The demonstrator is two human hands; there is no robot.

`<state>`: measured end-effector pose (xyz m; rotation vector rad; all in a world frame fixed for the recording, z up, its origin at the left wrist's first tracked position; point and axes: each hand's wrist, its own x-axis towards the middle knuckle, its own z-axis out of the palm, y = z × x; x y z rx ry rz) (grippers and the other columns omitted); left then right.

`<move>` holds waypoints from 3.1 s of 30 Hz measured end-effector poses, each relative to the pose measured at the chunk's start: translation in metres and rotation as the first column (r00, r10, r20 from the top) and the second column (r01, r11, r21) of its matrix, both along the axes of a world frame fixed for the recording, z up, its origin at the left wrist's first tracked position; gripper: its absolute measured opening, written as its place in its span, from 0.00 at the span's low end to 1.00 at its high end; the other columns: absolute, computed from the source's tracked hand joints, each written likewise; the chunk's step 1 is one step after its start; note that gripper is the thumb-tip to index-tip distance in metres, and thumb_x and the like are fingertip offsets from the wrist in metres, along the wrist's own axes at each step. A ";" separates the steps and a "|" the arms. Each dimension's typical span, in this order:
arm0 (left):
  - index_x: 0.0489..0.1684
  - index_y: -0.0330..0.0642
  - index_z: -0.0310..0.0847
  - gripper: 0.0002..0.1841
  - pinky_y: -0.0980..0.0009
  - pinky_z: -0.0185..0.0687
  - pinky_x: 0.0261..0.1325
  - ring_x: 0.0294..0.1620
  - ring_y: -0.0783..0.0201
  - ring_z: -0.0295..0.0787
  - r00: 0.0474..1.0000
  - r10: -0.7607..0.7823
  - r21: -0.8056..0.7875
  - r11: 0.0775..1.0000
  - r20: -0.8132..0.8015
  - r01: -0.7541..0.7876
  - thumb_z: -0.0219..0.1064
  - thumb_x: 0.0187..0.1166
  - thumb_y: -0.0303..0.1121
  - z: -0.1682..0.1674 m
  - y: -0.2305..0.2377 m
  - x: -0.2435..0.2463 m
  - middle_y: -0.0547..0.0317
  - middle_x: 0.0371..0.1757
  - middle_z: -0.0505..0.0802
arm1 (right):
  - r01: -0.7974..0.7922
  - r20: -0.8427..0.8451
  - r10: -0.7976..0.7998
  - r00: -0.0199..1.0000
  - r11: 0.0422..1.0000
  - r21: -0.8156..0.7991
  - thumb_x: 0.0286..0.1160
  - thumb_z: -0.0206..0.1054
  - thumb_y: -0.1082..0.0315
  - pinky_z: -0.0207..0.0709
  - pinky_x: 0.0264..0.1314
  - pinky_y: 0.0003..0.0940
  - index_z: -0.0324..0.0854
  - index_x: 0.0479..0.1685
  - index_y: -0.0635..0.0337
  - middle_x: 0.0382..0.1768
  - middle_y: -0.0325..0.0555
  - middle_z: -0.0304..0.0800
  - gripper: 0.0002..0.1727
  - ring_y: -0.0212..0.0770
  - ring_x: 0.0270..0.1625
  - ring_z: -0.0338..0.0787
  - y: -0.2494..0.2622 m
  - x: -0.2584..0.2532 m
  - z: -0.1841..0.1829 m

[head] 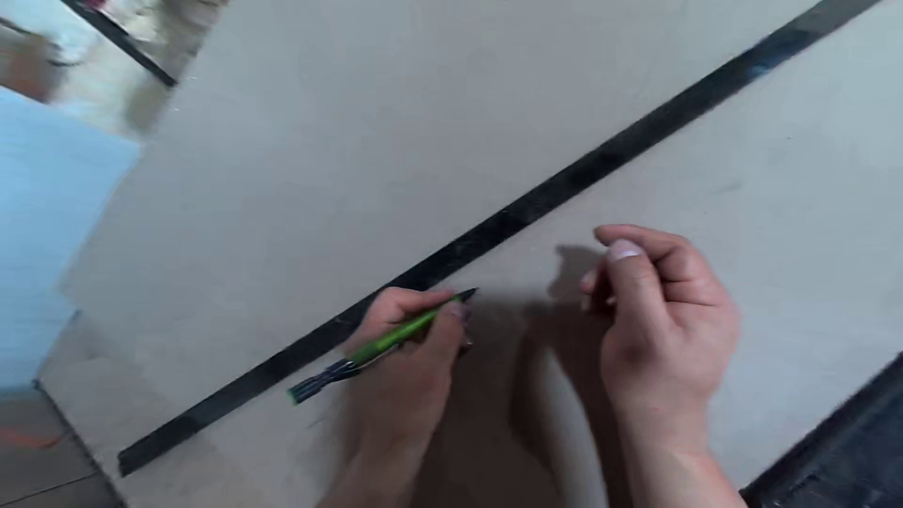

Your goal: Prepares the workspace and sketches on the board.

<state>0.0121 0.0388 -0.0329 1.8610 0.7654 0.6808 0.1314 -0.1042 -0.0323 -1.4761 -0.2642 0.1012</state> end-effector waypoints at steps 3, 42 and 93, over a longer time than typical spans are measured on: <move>0.39 0.44 0.84 0.02 0.73 0.89 0.22 0.22 0.66 0.91 0.999 0.032 0.004 0.999 -0.044 -0.032 0.72 0.76 0.28 0.003 -0.002 0.003 0.60 0.32 0.95 | 0.034 -0.006 -0.034 0.999 0.999 0.006 0.91 0.56 0.69 0.86 0.27 0.25 0.86 0.56 0.63 0.30 0.38 0.89 0.13 0.32 0.27 0.88 0.002 0.000 0.001; 0.35 0.44 0.86 0.03 0.76 0.86 0.22 0.24 0.70 0.89 0.997 -0.077 0.124 0.989 -0.011 0.078 0.73 0.71 0.25 -0.004 -0.002 0.003 0.63 0.31 0.94 | 0.067 0.005 -0.067 0.998 0.997 -0.048 0.89 0.57 0.69 0.81 0.24 0.21 0.86 0.55 0.61 0.27 0.34 0.88 0.12 0.28 0.25 0.86 0.002 0.000 0.000; 0.36 0.42 0.87 0.04 0.77 0.88 0.31 0.31 0.69 0.91 0.916 -0.401 0.034 0.916 -0.009 0.401 0.73 0.68 0.24 0.000 0.013 -0.002 0.59 0.38 0.96 | 0.098 0.070 -0.096 0.993 0.995 -0.020 0.86 0.59 0.72 0.85 0.25 0.24 0.87 0.50 0.62 0.26 0.34 0.89 0.10 0.28 0.25 0.88 0.007 0.003 -0.006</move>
